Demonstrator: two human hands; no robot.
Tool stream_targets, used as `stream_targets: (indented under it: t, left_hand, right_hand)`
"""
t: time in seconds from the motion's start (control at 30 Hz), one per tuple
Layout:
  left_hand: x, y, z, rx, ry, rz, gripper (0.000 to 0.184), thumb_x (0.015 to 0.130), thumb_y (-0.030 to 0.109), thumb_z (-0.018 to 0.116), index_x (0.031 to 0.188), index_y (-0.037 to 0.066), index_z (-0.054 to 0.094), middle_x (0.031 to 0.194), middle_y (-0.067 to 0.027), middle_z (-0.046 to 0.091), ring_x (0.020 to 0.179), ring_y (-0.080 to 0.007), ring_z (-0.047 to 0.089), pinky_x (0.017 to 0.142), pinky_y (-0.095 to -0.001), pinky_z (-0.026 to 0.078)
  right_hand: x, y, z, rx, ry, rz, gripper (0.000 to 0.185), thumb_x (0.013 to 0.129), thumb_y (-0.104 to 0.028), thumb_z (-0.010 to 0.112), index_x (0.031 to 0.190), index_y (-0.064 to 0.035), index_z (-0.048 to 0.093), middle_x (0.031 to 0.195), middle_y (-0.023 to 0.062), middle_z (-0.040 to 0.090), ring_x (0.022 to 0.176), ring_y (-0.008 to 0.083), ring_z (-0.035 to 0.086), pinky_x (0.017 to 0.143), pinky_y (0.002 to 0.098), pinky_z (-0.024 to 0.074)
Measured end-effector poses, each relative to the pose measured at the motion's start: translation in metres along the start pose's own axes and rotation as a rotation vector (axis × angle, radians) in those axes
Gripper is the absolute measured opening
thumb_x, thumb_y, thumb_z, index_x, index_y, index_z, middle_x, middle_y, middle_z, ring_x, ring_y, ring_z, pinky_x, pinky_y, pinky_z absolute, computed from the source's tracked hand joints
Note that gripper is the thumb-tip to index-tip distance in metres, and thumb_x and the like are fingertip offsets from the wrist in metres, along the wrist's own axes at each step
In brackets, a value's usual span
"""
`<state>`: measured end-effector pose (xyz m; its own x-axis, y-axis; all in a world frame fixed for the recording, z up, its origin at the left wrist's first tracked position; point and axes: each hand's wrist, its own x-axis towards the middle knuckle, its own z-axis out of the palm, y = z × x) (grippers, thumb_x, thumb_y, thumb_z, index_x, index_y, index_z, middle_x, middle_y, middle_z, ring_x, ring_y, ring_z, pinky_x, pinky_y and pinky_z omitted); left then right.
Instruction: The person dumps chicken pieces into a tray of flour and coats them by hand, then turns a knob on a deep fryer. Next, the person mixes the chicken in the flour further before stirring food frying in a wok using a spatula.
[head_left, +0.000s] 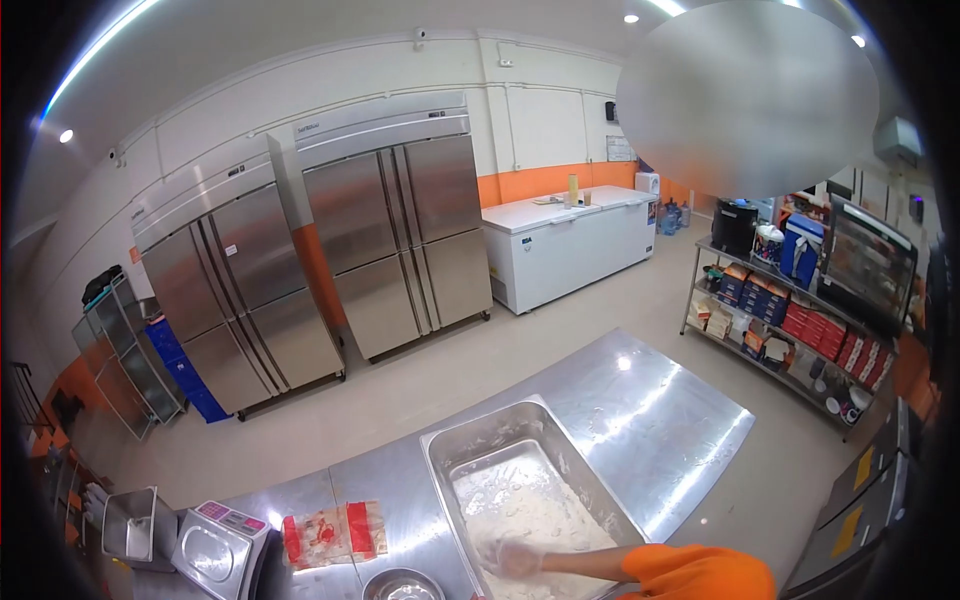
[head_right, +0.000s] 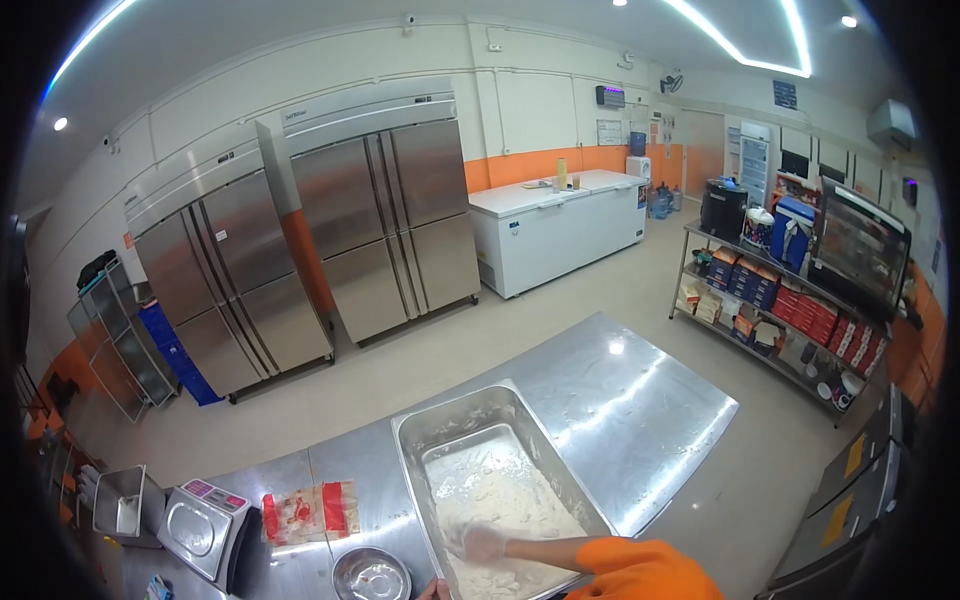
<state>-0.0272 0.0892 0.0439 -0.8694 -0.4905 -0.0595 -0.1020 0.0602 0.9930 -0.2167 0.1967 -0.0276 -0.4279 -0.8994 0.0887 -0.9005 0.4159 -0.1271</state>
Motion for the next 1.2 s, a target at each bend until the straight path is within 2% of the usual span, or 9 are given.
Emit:
stream_targets:
  t: [0.13, 0.27, 0.33, 0.43, 0.57, 0.73, 0.97, 1.13, 1.2]
  left_hand:
    - [-0.004, 0.022, 0.001, -0.018, 0.013, -0.013, 0.033, 0.095, 0.009, 0.056, 0.117, -0.015, 0.059, 0.106, -0.0204, 0.069, 0.094, -0.0208, 0.063, 0.085, -0.0332, 0.05]
    - [0.003, 0.016, 0.002, -0.007, -0.011, -0.007, 0.034, 0.096, 0.012, 0.057, 0.116, -0.015, 0.059, 0.111, -0.0232, 0.066, 0.099, -0.0209, 0.062, 0.088, -0.0345, 0.05]
    - [0.0, 0.015, 0.002, 0.005, 0.026, -0.027, 0.029, 0.098, 0.015, 0.055, 0.1, -0.012, 0.064, 0.077, -0.0024, 0.06, 0.077, -0.0086, 0.052, 0.067, -0.0268, 0.045]
    - [0.001, 0.023, 0.004, -0.039, 0.046, 0.035, 0.028, 0.099, 0.016, 0.053, 0.082, -0.007, 0.054, 0.064, 0.0012, 0.043, 0.064, -0.0065, 0.039, 0.054, -0.0271, 0.035]
    - [-0.009, 0.016, 0.013, -0.139, 0.1, -0.087, 0.028, 0.098, 0.016, 0.057, 0.106, -0.01, 0.064, 0.07, 0.0023, 0.055, 0.062, -0.0023, 0.044, 0.052, -0.0209, 0.037]
    - [-0.01, 0.02, 0.002, -0.072, 0.081, -0.103, 0.028, 0.095, 0.014, 0.06, 0.11, -0.01, 0.065, 0.069, 0.0005, 0.059, 0.06, -0.003, 0.048, 0.052, -0.0214, 0.038]
    - [-0.007, 0.024, 0.001, -0.091, 0.071, -0.061, 0.026, 0.095, 0.012, 0.06, 0.112, -0.007, 0.066, 0.067, -0.0013, 0.06, 0.058, -0.0029, 0.046, 0.05, -0.0218, 0.037]
    - [-0.006, 0.013, 0.002, -0.07, 0.074, -0.042, 0.026, 0.095, 0.012, 0.06, 0.111, -0.007, 0.066, 0.062, 0.0015, 0.054, 0.054, -0.0017, 0.041, 0.046, -0.0228, 0.033]
    - [-0.008, 0.016, 0.001, -0.061, 0.076, -0.087, 0.026, 0.095, 0.012, 0.061, 0.111, -0.007, 0.066, 0.062, 0.0015, 0.054, 0.054, -0.0017, 0.04, 0.046, -0.0228, 0.032]
  right_hand:
    - [-0.046, 0.013, 0.036, 0.51, -0.389, -0.063, 0.04, 0.099, -0.031, 0.044, 0.112, 0.004, 0.057, 0.089, 0.0215, 0.06, 0.083, 0.0352, 0.059, 0.08, 0.0423, 0.0491]
    - [-0.073, 0.067, -0.033, 0.669, -0.413, 0.208, 0.053, 0.098, -0.046, 0.043, 0.125, -0.0017, 0.056, 0.113, 0.0245, 0.063, 0.104, 0.033, 0.062, 0.095, 0.0457, 0.0448]
    - [-0.088, 0.1, -0.048, 0.395, -0.452, 0.388, 0.058, 0.099, -0.04, 0.04, 0.147, -0.009, 0.035, 0.12, 0.0237, 0.062, 0.105, 0.0312, 0.064, 0.092, 0.0453, 0.0483]
    - [-0.091, 0.056, -0.061, 0.679, -0.678, 0.442, 0.061, 0.089, -0.04, 0.054, 0.137, -0.0022, 0.044, 0.111, 0.02, 0.063, 0.1, 0.0289, 0.063, 0.089, 0.0412, 0.0484]
    - [-0.064, -0.026, -0.074, 0.931, -0.808, 0.471, 0.068, 0.076, -0.04, 0.073, 0.122, 0.0068, 0.056, 0.1, 0.0151, 0.065, 0.095, 0.0259, 0.062, 0.084, 0.0357, 0.0485]
    - [-0.055, -0.039, -0.052, 0.935, -0.548, 0.502, 0.052, 0.067, -0.028, 0.079, 0.103, 0.0068, 0.064, 0.094, 0.0155, 0.066, 0.085, 0.0264, 0.063, 0.077, 0.0365, 0.0498]
    - [-0.082, 0.02, -0.025, -0.084, -0.171, 0.062, 0.047, 0.076, -0.016, 0.071, 0.117, 0.0034, 0.059, 0.101, 0.0227, 0.064, 0.088, 0.0315, 0.063, 0.079, 0.0368, 0.0505]
    - [-0.024, 0.009, -0.136, 0.91, -0.361, 0.16, 0.038, 0.091, -0.019, 0.057, 0.125, -0.0015, 0.055, 0.1, 0.0209, 0.062, 0.09, 0.0281, 0.062, 0.083, 0.0384, 0.0495]
    - [-0.014, 0.025, -0.072, 0.744, -0.3, 0.237, 0.038, 0.095, -0.021, 0.052, 0.128, -0.0029, 0.054, 0.103, 0.0202, 0.061, 0.093, 0.0299, 0.06, 0.087, 0.0388, 0.048]
